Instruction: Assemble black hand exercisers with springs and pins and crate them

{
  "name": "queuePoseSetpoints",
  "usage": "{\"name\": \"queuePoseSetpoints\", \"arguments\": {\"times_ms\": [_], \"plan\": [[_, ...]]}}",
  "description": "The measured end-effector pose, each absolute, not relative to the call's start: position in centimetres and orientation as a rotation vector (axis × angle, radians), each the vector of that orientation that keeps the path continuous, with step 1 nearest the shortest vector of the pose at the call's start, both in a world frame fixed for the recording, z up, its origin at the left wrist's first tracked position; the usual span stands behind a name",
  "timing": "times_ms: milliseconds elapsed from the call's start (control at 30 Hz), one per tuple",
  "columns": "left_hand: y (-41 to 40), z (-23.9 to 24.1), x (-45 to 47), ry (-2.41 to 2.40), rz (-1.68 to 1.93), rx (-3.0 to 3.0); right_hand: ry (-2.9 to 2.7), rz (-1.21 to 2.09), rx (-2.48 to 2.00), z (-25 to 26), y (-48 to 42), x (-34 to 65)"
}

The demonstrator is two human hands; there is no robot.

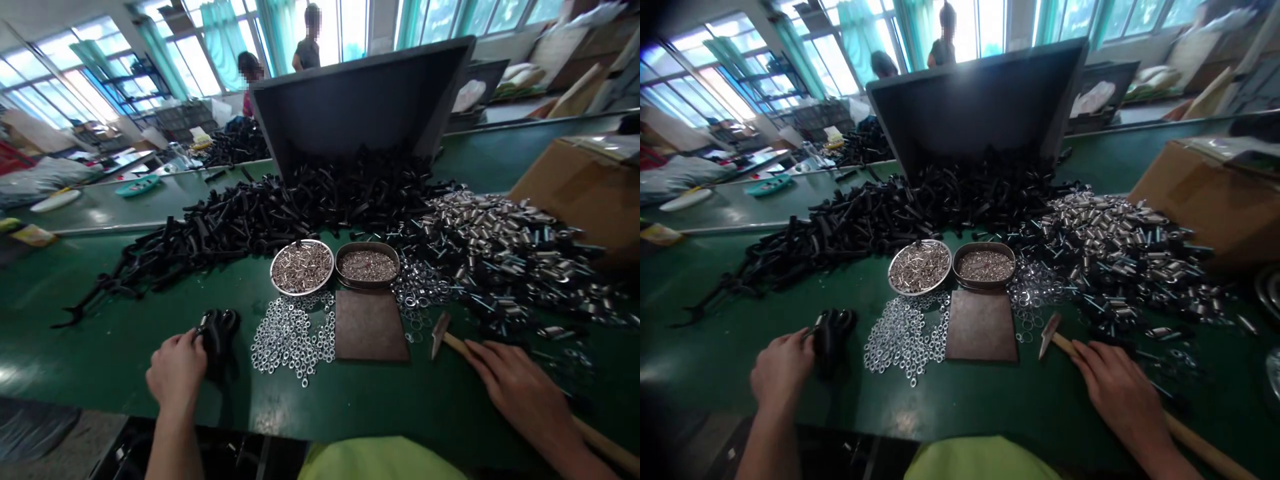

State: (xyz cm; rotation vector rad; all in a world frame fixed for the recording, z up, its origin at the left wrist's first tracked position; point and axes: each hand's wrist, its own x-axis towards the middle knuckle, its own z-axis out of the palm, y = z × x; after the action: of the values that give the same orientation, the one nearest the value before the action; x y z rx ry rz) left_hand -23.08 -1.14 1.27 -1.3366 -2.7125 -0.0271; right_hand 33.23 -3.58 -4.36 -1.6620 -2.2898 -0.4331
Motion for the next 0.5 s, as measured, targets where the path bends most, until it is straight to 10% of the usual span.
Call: {"name": "queuePoseSetpoints", "arguments": {"times_ms": [200,500], "plan": [[9.9,3.5,-14.0,-2.271,-0.548,-1.991,-2.242,-0.217,-1.468,-3.8,0.3,31.1],[29.8,1.8,-1.0,-1.980,-0.320,-2.521,-2.190,-0.033,-1.388,-1.4,3.8,28.7]]}}
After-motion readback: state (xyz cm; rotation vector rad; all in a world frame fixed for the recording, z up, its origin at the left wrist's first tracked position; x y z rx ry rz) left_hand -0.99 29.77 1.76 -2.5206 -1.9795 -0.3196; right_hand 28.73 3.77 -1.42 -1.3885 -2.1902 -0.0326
